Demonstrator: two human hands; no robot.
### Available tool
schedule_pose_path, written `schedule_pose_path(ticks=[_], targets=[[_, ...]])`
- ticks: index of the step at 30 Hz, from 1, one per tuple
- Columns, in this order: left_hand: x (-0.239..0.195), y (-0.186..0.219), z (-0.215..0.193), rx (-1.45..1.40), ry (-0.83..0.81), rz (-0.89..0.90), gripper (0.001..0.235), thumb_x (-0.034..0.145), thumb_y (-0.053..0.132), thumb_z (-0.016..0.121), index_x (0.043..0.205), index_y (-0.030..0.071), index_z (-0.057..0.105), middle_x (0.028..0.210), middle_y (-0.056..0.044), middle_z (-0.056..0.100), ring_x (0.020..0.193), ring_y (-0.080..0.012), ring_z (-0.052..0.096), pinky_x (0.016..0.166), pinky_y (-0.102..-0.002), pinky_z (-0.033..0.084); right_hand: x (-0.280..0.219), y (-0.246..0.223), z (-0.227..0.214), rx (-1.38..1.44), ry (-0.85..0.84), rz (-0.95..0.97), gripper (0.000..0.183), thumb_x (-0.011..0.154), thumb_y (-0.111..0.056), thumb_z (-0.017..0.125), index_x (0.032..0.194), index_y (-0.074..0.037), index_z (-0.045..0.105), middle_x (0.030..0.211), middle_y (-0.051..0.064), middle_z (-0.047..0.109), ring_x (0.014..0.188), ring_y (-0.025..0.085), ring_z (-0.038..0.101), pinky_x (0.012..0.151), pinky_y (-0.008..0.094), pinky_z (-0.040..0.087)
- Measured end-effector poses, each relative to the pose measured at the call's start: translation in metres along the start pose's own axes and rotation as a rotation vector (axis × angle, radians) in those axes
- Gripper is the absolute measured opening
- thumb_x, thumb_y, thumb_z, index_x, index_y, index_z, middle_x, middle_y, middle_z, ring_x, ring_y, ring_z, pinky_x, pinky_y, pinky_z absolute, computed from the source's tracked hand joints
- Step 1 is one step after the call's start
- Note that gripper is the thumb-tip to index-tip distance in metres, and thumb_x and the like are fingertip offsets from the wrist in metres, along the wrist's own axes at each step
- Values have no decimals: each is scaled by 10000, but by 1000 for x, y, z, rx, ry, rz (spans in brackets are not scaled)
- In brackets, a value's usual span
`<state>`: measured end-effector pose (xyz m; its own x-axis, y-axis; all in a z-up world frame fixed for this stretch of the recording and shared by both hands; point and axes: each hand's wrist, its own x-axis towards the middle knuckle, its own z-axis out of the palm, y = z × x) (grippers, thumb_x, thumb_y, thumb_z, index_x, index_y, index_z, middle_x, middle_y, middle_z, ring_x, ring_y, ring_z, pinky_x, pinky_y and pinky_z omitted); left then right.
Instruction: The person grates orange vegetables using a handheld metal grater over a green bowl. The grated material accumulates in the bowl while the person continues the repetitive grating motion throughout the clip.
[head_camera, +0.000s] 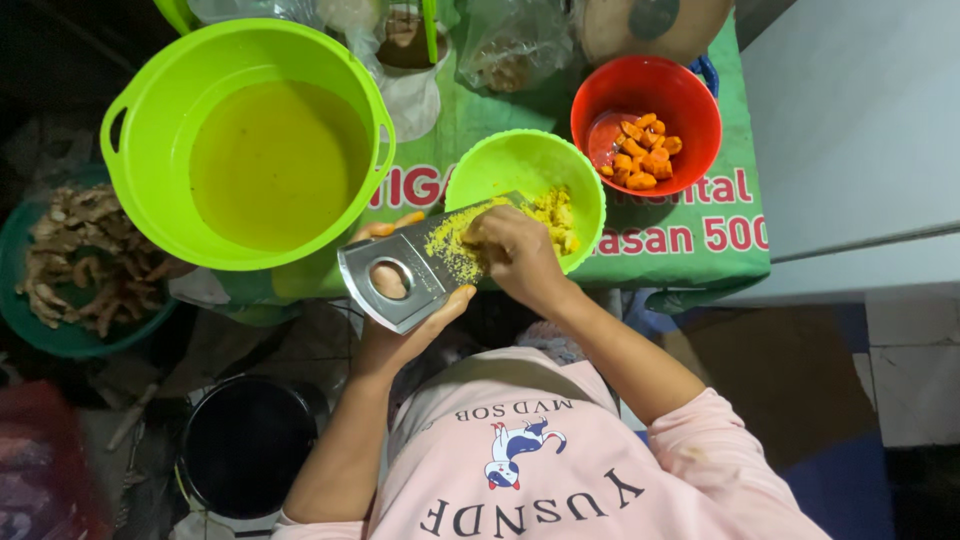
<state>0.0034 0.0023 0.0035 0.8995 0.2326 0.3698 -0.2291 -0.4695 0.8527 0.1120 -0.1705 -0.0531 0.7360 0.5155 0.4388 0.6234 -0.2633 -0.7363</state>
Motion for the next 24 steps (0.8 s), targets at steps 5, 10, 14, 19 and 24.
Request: schedule_pose_path(ticks=[5,10,14,19,24], targets=[[0,0,-2,-181,6,-116,894,684,56,917,1367,-6,343,1413,-135,433,1267,-222,551,1069,-355,515,2,32,0,-33,-9,130,306,676,160,611,904,-22,706,859,155,660,770,337,660,639,404,512],[0,1,-3,-119,-3,-78,827,676,35,924,1353,-7,451,1396,-143,428,1258,-235,544,1063,-363,513,4,63,-2,-238,19,194,268,702,174,630,894,-4,684,862,167,646,830,371,657,697,427,512],[4,-1,-3,11,-3,1,849,621,34,947,1329,1,479,1387,-144,456,1271,-261,500,1084,-379,470,4,24,3,-20,22,51,294,686,155,651,907,-31,706,879,137,671,827,334,682,720,391,543],[-4,-5,1,-174,6,-76,927,671,48,933,1387,15,345,1431,-151,436,1315,-238,487,1128,-369,457,-4,8,6,58,-3,6,292,676,160,644,905,-18,683,920,139,691,868,330,695,720,374,545],[-6,-5,1,-370,11,-152,934,709,57,920,1391,35,282,1448,-160,490,1295,-222,558,1124,-366,502,9,74,1,-117,8,194,267,683,161,650,853,-34,717,830,136,677,756,324,678,663,391,526]])
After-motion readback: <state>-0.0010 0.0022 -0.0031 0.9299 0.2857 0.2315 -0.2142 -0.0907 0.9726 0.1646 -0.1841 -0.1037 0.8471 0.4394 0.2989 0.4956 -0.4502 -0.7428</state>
